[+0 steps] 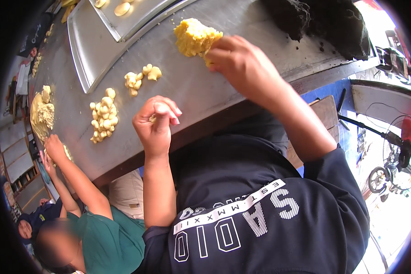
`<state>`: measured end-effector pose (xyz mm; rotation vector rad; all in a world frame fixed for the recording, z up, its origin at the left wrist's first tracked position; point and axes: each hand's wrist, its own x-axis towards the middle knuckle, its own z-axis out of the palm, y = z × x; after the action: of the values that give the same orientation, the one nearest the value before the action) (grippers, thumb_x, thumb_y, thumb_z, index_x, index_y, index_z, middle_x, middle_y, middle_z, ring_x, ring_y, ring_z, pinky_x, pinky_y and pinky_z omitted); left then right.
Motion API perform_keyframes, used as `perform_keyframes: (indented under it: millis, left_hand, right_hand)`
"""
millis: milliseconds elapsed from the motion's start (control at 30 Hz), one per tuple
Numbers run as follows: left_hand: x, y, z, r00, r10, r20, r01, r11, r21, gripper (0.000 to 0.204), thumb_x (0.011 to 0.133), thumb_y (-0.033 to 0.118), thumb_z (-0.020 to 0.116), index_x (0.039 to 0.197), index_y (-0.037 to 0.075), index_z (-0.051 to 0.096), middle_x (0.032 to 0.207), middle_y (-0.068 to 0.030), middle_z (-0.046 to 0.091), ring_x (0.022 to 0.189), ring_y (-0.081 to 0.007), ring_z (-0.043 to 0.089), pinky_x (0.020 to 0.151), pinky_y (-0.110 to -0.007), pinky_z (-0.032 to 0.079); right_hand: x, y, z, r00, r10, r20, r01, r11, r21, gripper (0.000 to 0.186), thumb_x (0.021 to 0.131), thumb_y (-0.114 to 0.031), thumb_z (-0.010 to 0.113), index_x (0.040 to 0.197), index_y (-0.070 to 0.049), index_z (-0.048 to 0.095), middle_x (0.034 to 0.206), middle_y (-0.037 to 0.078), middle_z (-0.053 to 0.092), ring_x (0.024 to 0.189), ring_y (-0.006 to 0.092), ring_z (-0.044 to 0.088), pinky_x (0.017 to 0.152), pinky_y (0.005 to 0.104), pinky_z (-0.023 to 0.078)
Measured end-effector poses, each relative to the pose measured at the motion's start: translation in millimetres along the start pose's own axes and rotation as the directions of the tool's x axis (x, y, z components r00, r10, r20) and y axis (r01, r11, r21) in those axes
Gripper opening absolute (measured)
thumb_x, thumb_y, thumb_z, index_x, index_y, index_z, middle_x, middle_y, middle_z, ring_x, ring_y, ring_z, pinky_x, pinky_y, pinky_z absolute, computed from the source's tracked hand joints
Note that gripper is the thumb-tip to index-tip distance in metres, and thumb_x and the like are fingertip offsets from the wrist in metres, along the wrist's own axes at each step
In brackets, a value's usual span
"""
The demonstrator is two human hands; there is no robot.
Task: The person shapes pieces of yellow dough into balls and place them onto a metal baking tray.
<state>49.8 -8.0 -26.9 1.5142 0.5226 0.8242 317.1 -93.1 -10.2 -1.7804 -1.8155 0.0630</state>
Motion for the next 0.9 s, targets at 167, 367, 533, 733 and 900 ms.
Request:
perform_keyframes:
  millis: [167, 367, 533, 733, 900]
  left_hand:
    - [1, -11, -13, 0.996, -0.09, 0.005, 0.089, 0.975, -0.203, 0.051, 0.122, 0.04, 0.063, 0.088, 0.002, 0.065, 0.091, -0.0113, 0.069, 0.079, -0.017, 0.064, 0.069, -0.028, 0.052]
    - [9, 28, 2, 0.972, 0.106, 0.209, -0.227, 0.654, 0.722, 0.003, 0.106, -0.003, 0.078, 0.107, 0.0, 0.077, 0.153, -0.0183, 0.068, 0.113, -0.0303, 0.078, 0.086, -0.038, 0.067]
    - [3, 11, -11, 0.998, 0.061, 0.028, -0.067, 0.858, 0.509, 0.045, 0.1, -0.008, 0.081, 0.143, 0.001, 0.076, 0.12, -0.0161, 0.086, 0.116, -0.0282, 0.083, 0.092, -0.039, 0.069]
    - [10, 16, -11, 0.994, 0.092, 0.052, -0.103, 0.722, 0.684, 0.049, 0.105, -0.004, 0.078, 0.153, 0.003, 0.071, 0.121, -0.0127, 0.088, 0.119, -0.0308, 0.083, 0.11, -0.045, 0.063]
    - [23, 27, -28, 0.948, -0.024, 0.316, -0.213, 0.69, 0.692, 0.053, 0.111, 0.0, 0.073, 0.163, 0.006, 0.066, 0.133, -0.0181, 0.085, 0.11, -0.0185, 0.079, 0.101, -0.035, 0.063]
  right_hand:
    - [23, -21, -22, 0.991, -0.109, 0.077, 0.119, 0.984, -0.132, 0.021, 0.094, -0.008, 0.074, 0.114, -0.007, 0.079, 0.126, 0.008, 0.076, 0.12, 0.0306, 0.074, 0.095, 0.043, 0.066]
    - [32, -22, 28, 0.945, -0.304, 0.119, 0.324, 0.829, -0.455, 0.021, 0.088, -0.016, 0.073, 0.103, -0.002, 0.078, 0.104, 0.005, 0.067, 0.105, 0.0199, 0.069, 0.08, 0.0305, 0.067]
    - [12, -24, -4, 0.976, -0.184, 0.12, 0.187, 0.982, -0.012, 0.01, 0.088, -0.012, 0.076, 0.093, -0.008, 0.084, 0.107, 0.01, 0.077, 0.108, 0.0291, 0.074, 0.093, 0.0398, 0.066]
    - [9, -13, -17, 0.976, -0.15, 0.156, 0.158, 0.987, -0.04, 0.023, 0.095, -0.007, 0.07, 0.116, -0.006, 0.078, 0.12, 0.009, 0.077, 0.116, 0.0328, 0.075, 0.101, 0.0444, 0.063]
    - [14, -6, -5, 0.964, -0.125, 0.236, 0.16, 0.978, -0.135, 0.021, 0.097, -0.007, 0.07, 0.116, -0.005, 0.078, 0.118, 0.009, 0.079, 0.114, 0.0325, 0.077, 0.1, 0.0453, 0.063]
